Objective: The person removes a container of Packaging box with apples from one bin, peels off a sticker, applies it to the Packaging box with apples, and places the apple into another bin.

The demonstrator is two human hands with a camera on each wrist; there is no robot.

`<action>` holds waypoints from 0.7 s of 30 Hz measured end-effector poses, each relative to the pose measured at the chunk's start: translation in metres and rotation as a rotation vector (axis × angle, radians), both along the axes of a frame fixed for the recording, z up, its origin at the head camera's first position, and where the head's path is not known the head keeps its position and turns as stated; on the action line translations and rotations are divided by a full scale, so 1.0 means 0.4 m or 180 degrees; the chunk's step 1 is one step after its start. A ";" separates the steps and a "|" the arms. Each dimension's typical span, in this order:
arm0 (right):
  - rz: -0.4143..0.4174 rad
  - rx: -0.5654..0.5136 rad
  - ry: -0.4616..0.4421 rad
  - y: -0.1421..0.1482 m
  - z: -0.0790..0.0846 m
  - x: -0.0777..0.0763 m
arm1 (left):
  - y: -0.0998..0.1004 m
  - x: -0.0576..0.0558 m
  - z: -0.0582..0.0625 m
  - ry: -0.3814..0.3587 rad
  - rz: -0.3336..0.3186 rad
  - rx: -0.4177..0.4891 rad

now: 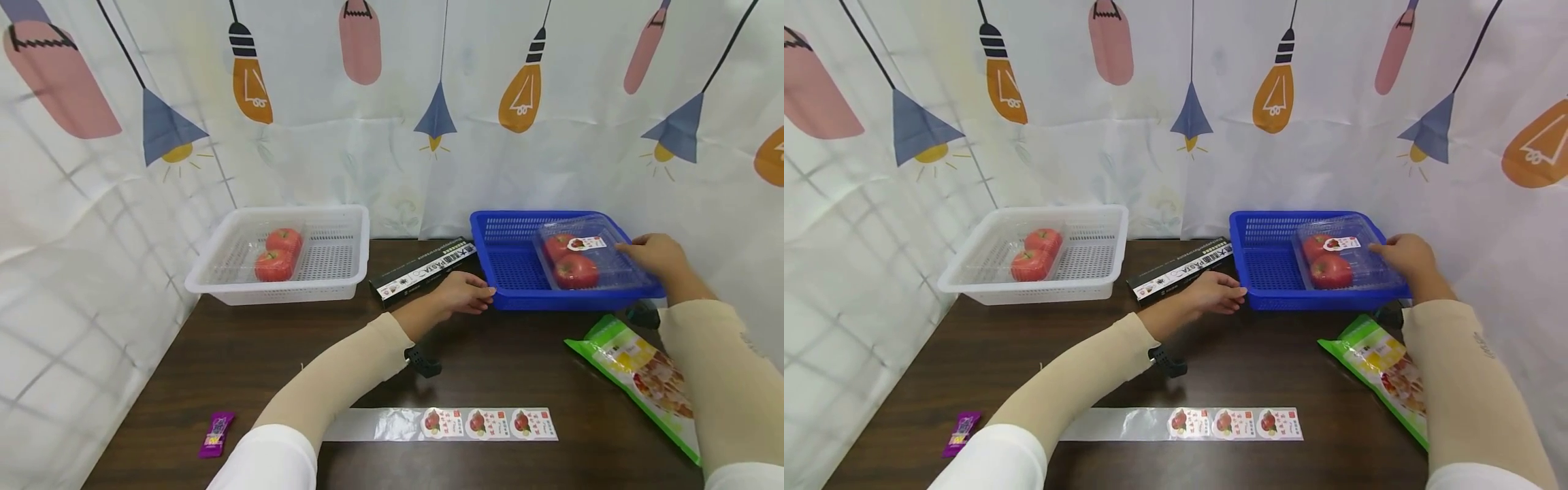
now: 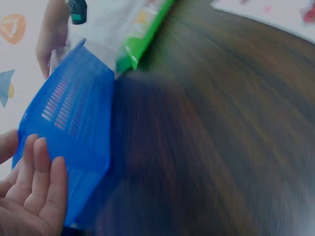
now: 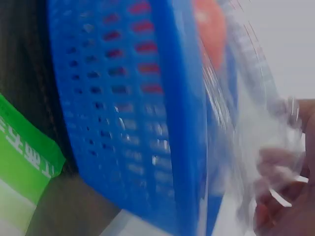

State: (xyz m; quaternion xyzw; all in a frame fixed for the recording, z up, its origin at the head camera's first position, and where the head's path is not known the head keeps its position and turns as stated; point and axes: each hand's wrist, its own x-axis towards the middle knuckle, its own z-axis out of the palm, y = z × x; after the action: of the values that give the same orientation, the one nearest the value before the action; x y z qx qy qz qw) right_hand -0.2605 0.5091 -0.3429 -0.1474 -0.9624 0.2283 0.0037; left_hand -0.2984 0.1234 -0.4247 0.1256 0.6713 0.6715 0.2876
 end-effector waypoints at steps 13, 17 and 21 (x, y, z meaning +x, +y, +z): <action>0.0700 0.0902 0.0634 -0.283 0.019 -0.063 | -0.198 -0.026 0.124 0.1685 -0.0745 -0.0971; 0.0974 0.0860 0.0774 -0.405 0.013 -0.090 | -0.306 -0.050 0.172 0.1951 -0.0582 -0.1135; 0.1235 0.0896 0.0888 -0.513 0.003 -0.120 | -0.411 -0.085 0.209 0.1997 -0.0347 -0.1271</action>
State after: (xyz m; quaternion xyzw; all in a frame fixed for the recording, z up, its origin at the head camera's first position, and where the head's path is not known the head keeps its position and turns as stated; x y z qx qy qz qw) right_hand -0.3087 0.3038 -0.3418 0.0744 -0.9850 0.1069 0.1128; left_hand -0.3324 -0.0408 -0.3409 0.3022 0.8368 0.4399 0.1221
